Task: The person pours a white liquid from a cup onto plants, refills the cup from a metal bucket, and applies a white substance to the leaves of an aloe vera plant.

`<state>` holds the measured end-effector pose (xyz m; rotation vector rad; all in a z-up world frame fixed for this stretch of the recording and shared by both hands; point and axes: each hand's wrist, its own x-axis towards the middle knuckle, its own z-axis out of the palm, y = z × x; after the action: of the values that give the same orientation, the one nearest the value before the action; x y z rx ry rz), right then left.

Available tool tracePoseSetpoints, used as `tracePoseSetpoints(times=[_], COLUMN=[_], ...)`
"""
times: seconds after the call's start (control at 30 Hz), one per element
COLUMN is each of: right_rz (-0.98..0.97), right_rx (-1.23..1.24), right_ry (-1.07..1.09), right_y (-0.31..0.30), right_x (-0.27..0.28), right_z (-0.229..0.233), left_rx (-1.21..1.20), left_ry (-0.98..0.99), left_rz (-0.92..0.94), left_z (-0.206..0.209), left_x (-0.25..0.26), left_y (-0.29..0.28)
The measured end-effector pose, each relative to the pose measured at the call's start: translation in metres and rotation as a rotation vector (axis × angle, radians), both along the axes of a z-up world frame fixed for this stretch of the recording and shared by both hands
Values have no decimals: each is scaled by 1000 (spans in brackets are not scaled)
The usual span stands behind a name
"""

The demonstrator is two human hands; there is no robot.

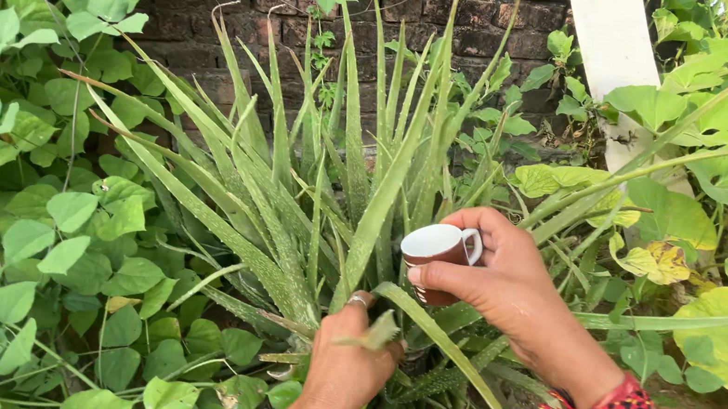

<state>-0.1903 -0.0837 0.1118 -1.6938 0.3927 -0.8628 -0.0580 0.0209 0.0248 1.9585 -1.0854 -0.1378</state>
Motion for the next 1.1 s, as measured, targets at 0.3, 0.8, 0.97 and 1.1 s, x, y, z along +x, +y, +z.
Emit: tracePoseSetpoints(times=[0.3,0.8,0.97,1.1], right_rz=[126,-24,6,-17], right_rx=[-204,-395,-7,217], right_ry=[-88,-44,-61,-188], right_y=[14,18,29,39], right_x=[-8,-26,-24,-23], right_z=[18,-9,-29,-35], left_rx=[-143,-44,-238,-90], left_ry=[-96,-39,-257,47], left_rz=[304,260,75,176], left_z=[-25,-17,-32,-33], left_x=[-27,-18,0,-1], left_y=[-16,-16,-18,-10])
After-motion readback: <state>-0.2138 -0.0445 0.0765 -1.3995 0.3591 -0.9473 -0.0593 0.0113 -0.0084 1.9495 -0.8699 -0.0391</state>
